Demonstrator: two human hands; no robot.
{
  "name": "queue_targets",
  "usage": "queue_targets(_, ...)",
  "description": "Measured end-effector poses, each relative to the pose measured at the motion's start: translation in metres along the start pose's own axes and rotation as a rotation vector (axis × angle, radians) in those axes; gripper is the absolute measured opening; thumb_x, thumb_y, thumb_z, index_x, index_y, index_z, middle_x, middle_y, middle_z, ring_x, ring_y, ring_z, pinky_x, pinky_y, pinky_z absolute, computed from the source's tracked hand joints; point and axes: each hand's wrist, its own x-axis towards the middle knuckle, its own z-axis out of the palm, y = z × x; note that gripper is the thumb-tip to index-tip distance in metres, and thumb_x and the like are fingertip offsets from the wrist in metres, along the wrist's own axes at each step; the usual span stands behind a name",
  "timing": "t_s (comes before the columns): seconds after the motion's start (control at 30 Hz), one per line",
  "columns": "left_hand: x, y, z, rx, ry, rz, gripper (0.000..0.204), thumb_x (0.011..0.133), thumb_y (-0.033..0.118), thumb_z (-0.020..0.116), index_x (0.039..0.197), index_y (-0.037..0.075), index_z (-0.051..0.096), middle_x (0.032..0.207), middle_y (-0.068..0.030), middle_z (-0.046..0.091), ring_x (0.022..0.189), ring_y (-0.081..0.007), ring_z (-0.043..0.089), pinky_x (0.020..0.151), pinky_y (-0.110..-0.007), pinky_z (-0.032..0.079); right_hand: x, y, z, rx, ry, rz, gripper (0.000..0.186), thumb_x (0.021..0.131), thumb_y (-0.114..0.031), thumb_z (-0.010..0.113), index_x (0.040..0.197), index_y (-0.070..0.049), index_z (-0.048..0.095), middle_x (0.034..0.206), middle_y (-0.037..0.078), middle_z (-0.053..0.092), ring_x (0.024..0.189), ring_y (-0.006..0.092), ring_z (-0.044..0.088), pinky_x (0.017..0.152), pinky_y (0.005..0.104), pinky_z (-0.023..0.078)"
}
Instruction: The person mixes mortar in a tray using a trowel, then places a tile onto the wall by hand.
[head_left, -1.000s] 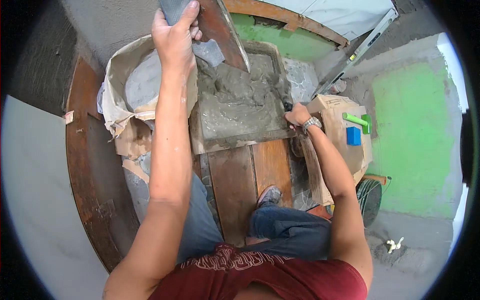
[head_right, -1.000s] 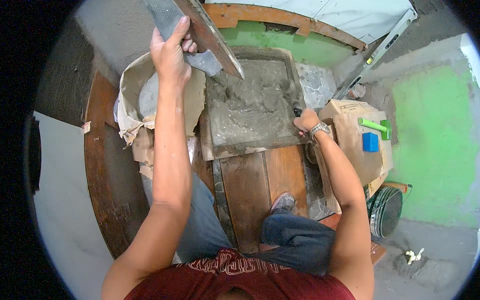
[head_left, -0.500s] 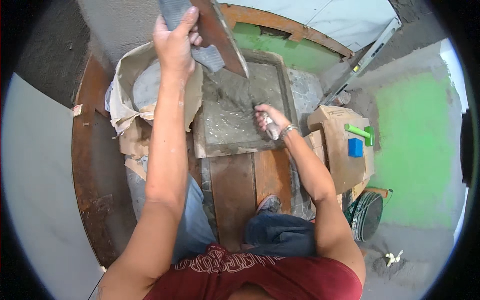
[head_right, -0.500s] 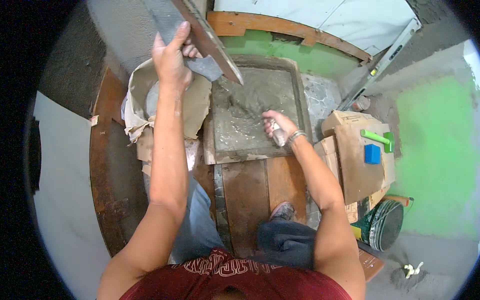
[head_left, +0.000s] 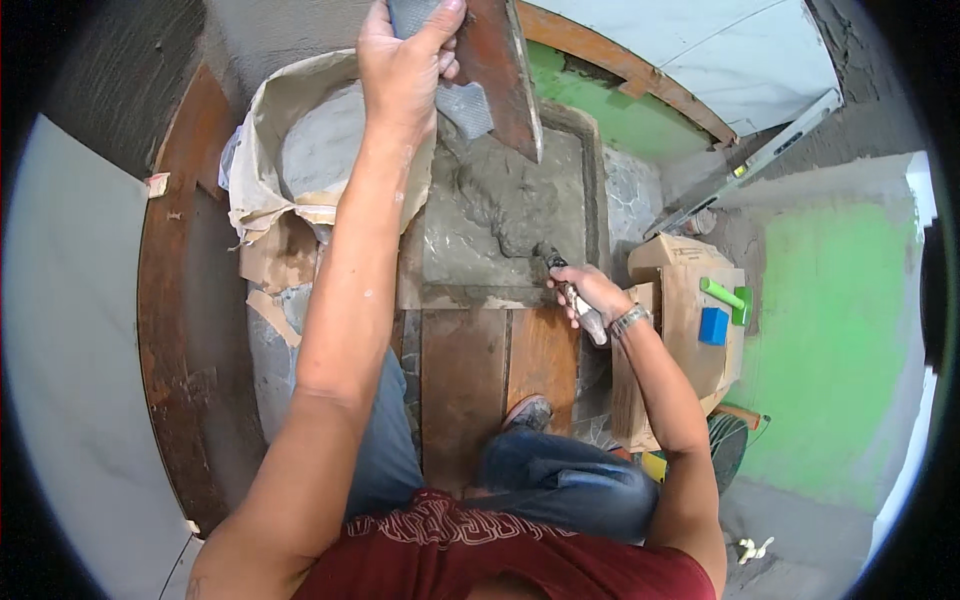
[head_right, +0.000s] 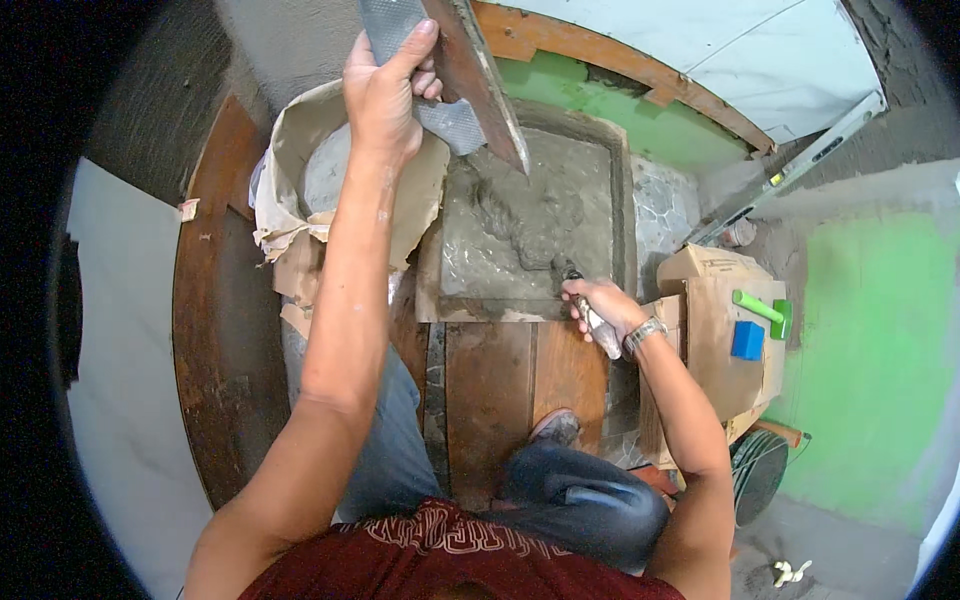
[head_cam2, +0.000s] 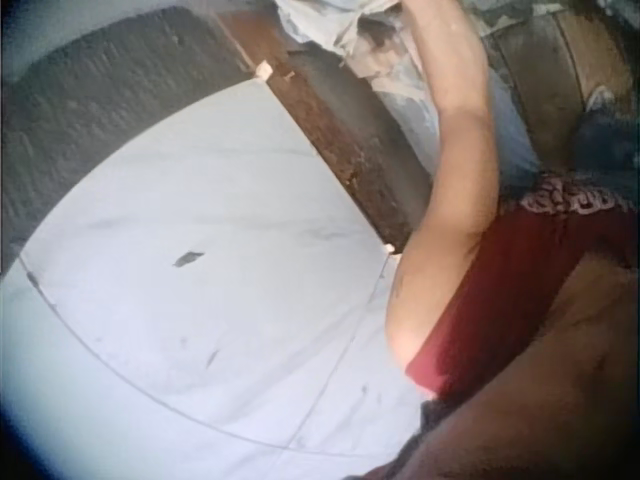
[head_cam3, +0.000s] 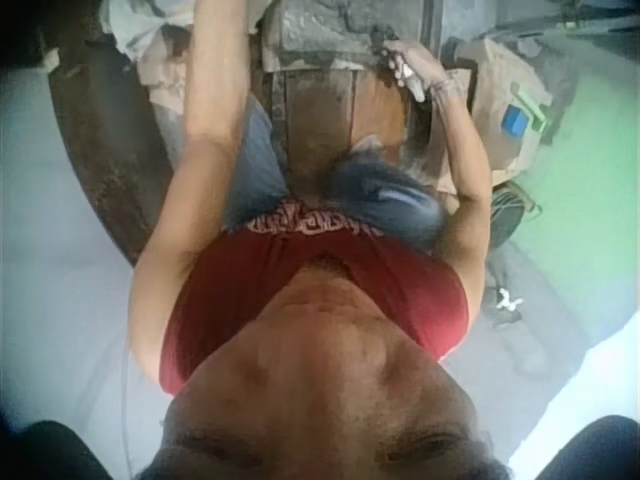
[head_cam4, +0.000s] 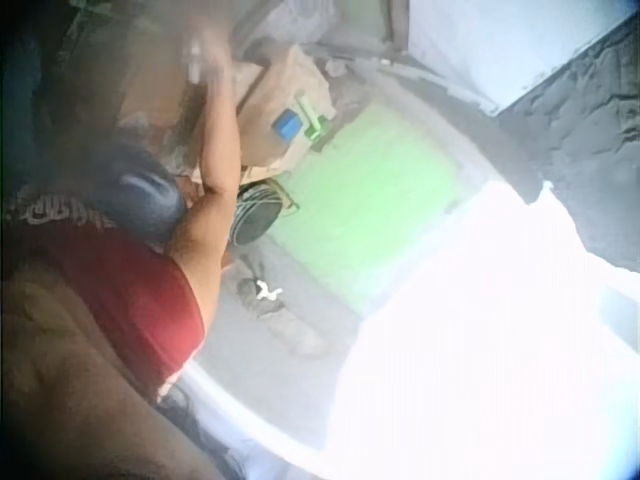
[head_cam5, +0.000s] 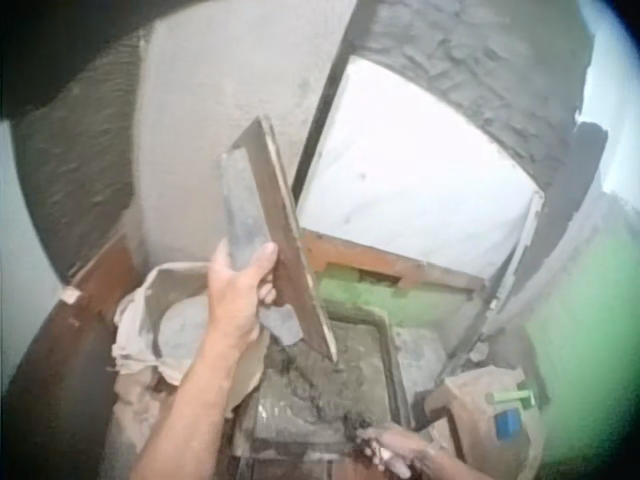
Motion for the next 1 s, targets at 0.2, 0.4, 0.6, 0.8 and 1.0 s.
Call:
queue_targets(0.2, -0.003, -0.009, -0.003, 0.005, -0.042, 0.0, 0.027, 0.092, 0.009, 0.07, 0.113, 0.004, 0.053, 0.074, 0.0009, 0.055, 0.052, -0.0061, 0.044, 0.043, -0.022, 0.032, 0.13, -0.018, -0.023, -1.056, 0.694, -0.25, 0.049, 0.095, -0.045, 0.057, 0.109, 0.001, 0.064, 0.102, 0.027, 0.07, 0.096, 0.0418, 0.069, 0.082, 0.0492, 0.056)
queue_targets(0.4, -0.002, -0.003, -0.009, 0.057, -0.039, 0.043, 0.028, 0.091, 0.009, 0.072, 0.113, 0.005, 0.054, 0.073, 0.0015, 0.054, 0.051, -0.0059, 0.044, 0.043, -0.023, 0.033, 0.094, -0.044, -0.022, -0.378, 0.261, -0.105, 0.059, 0.098, -0.05, 0.056, 0.111, 0.008, 0.064, 0.07, 0.019, 0.068, 0.049, 0.0269, 0.067, 0.049, 0.0414, 0.055)
queue_targets(0.6, 0.002, -0.016, -0.003, 0.008, -0.046, 0.015, 0.028, 0.092, 0.009, 0.071, 0.113, 0.004, 0.053, 0.074, 0.0015, 0.055, 0.051, -0.0055, 0.044, 0.043, -0.023, 0.033, 0.099, -0.006, 0.009, -1.016, 0.681, -0.386, 0.053, 0.094, -0.048, 0.058, 0.093, 0.005, 0.068, 0.082, 0.023, 0.07, 0.081, 0.0373, 0.072, 0.07, 0.0473, 0.058)
queue_targets(0.8, -0.003, -0.01, -0.003, 0.028, -0.033, 0.001, 0.026, 0.092, 0.008, 0.07, 0.111, 0.004, 0.053, 0.073, 0.0012, 0.055, 0.05, -0.0055, 0.043, 0.043, -0.023, 0.033, 0.103, -0.044, 0.013, -0.818, 0.589, -0.28, 0.058, 0.096, -0.049, 0.055, 0.098, 0.008, 0.068, 0.084, 0.027, 0.07, 0.071, 0.0376, 0.071, 0.073, 0.0474, 0.058)
queue_targets(1.0, 0.001, -0.003, -0.006, 0.031, -0.032, 0.002, 0.025, 0.092, 0.008, 0.07, 0.111, 0.005, 0.053, 0.071, 0.0016, 0.053, 0.049, -0.0046, 0.042, 0.041, -0.022, 0.031, 0.077, -0.02, 0.043, -0.246, 0.157, 0.012, 0.055, 0.097, -0.047, 0.054, 0.097, 0.007, 0.066, 0.072, 0.019, 0.069, 0.06, 0.0315, 0.071, 0.065, 0.0433, 0.059)
